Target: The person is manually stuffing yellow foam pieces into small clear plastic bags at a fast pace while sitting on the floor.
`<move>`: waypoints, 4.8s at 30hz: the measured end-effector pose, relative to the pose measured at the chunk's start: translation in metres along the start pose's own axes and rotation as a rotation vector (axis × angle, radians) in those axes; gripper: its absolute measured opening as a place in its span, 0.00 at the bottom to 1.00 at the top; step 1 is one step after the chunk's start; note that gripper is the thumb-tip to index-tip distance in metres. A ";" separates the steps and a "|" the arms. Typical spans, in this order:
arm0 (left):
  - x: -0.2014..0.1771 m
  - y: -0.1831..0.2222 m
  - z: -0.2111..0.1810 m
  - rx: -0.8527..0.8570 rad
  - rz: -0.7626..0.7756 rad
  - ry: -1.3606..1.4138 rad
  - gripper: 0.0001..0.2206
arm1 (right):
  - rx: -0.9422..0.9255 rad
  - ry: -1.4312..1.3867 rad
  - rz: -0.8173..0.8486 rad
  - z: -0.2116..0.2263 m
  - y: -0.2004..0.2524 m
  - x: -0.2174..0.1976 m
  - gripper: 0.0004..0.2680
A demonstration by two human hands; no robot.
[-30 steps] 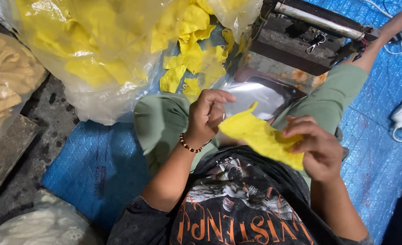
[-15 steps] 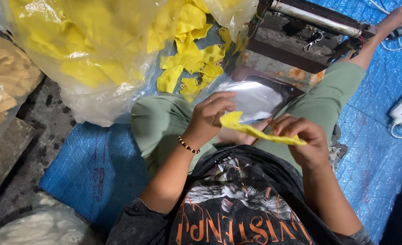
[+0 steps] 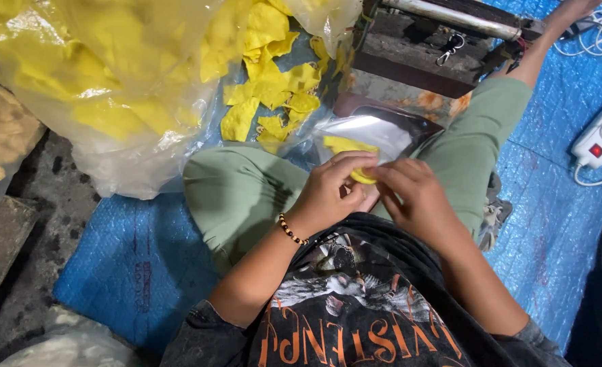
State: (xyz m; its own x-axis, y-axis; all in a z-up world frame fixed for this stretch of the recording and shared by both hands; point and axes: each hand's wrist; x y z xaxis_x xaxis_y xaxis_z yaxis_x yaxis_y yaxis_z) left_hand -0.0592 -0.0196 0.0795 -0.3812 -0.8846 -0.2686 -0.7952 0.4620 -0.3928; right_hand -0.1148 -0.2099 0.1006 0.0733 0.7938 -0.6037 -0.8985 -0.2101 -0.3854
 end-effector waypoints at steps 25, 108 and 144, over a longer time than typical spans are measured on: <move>-0.044 0.104 0.099 -0.696 -0.167 0.567 0.30 | 0.278 -0.175 -0.091 -0.059 -0.101 0.076 0.05; -0.014 0.076 0.014 -0.506 0.388 0.472 0.41 | 0.231 -0.391 0.736 -0.017 -0.025 -0.059 0.07; -0.017 0.035 -0.004 -0.196 0.008 0.624 0.28 | 0.527 -1.068 -0.352 -0.048 0.032 0.010 0.05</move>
State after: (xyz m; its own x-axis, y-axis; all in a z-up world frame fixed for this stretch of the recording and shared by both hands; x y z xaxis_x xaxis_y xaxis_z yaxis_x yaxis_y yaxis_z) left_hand -0.0824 0.0112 0.0744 -0.5430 -0.7792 0.3131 -0.8397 0.5010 -0.2095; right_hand -0.1219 -0.2357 0.0487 0.1786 0.8794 0.4414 -0.9838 0.1673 0.0648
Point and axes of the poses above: each hand's wrist, its own y-axis away from the middle knuckle, its own x-axis out of the palm, z = x × y, and after that the axes turned 2 degrees about -z, right-handed
